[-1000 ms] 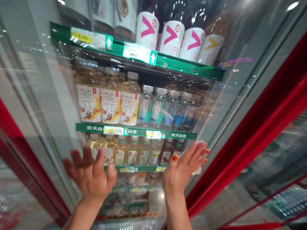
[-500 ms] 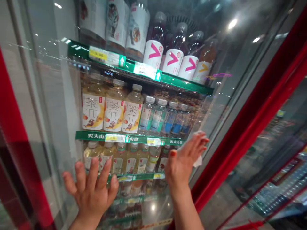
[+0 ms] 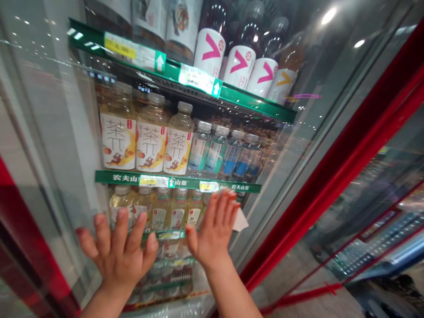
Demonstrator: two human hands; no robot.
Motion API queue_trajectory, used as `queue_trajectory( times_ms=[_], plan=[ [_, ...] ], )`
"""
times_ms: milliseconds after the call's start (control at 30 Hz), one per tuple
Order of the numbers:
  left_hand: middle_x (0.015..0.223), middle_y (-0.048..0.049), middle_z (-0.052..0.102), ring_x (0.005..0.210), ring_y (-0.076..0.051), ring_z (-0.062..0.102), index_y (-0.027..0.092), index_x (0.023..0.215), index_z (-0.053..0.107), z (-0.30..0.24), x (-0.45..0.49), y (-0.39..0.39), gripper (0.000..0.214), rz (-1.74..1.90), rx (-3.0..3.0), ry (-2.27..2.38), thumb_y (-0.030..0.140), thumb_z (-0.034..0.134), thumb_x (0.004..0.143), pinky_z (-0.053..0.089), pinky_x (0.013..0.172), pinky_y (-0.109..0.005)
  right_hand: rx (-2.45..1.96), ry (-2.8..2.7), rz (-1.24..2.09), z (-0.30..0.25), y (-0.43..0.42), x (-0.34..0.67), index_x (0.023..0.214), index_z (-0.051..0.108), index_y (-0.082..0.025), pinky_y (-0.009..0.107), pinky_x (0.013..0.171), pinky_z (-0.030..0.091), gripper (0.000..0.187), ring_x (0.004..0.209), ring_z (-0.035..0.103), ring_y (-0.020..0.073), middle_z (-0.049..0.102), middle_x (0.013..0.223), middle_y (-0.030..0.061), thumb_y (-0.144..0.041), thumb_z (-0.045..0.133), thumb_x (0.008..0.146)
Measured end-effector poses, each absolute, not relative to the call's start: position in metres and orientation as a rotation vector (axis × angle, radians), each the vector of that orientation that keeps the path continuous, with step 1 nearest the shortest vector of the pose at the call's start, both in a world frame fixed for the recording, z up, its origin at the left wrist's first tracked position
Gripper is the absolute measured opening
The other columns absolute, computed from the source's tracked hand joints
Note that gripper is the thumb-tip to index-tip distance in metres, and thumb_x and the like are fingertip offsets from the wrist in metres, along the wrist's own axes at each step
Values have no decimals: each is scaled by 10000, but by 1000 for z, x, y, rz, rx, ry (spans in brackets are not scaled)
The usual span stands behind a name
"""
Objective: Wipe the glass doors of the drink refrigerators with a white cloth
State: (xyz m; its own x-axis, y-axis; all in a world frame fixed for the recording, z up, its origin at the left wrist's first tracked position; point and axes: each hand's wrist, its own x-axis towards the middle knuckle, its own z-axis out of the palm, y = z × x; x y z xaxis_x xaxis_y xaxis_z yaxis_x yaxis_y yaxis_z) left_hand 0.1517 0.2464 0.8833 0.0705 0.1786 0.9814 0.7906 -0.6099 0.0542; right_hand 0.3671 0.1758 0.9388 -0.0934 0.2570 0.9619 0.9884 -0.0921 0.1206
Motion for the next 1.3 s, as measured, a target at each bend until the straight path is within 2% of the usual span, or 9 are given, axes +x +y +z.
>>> queue_trajectory(
  times_ms=[100,300,400,533,733,967,1067,1167,1300],
  plan=[
    [1890,-22,153,1784,-304,24,304,1786,270,887,149,245,974,-1547,-1858,-913,265,743,935,1,1470,-599,-1381,-1618,-1371,901,166,358,1810,163,-104,540,1454,179,813,1778,93,311,142,1901,130,-462,408,1122],
    [1895,-26,123,1786,-276,-7,258,1788,257,894,150,242,1015,-1560,-1868,-873,212,763,910,-50,1476,-548,-1565,-1134,-1089,935,162,412,1819,-31,-190,887,1325,124,763,1778,-87,368,-62,1901,185,-359,292,1150],
    [1897,-33,129,1786,-277,-5,237,1785,268,895,150,242,1010,-1550,-1878,-858,204,767,909,-53,1480,-526,-1485,-1183,-1078,951,176,381,1803,-119,-152,872,1331,140,817,1779,-18,398,40,1896,233,-444,272,1148],
    [1897,-33,135,1787,-273,0,233,1784,271,897,150,244,975,-1560,-1852,-841,215,734,927,-38,1480,-516,-1380,-1607,-1290,915,173,366,1822,-1,-181,698,1408,218,890,1782,79,314,156,1897,144,-471,445,1108],
    [1895,-37,142,1786,-288,8,241,1786,271,890,151,246,995,-1555,-1843,-860,221,744,910,-34,1477,-538,-1558,-949,-993,941,163,429,1813,-66,-158,899,1311,117,777,1776,-69,401,-97,1893,220,-475,218,1163],
    [1890,-16,175,1778,-346,105,325,1786,262,884,146,249,976,-1544,-1842,-904,274,722,926,42,1455,-668,-1295,-1634,-1315,929,176,353,1816,169,-174,537,1460,2,825,1790,53,269,111,1916,50,-586,366,1129],
    [1893,-41,175,1779,-344,98,263,1781,292,886,147,248,956,-1545,-1838,-864,274,721,927,27,1467,-610,-1413,-1505,-1266,913,162,388,1821,97,-170,664,1437,-2,821,1791,-11,291,96,1911,105,-438,435,1123],
    [1893,-8,168,1781,-328,81,300,1784,274,886,149,247,966,-1548,-1827,-889,271,725,931,30,1468,-601,-1529,-1130,-1096,944,159,424,1818,-31,-178,870,1336,71,759,1784,-47,379,-8,1906,186,-409,264,1158],
    [1893,-19,148,1785,-293,38,293,1789,253,889,152,245,982,-1547,-1838,-911,243,729,932,4,1471,-578,-1457,-1250,-1128,969,179,388,1822,22,-166,853,1350,58,781,1784,-3,392,114,1901,190,-521,227,1157]
  ],
)
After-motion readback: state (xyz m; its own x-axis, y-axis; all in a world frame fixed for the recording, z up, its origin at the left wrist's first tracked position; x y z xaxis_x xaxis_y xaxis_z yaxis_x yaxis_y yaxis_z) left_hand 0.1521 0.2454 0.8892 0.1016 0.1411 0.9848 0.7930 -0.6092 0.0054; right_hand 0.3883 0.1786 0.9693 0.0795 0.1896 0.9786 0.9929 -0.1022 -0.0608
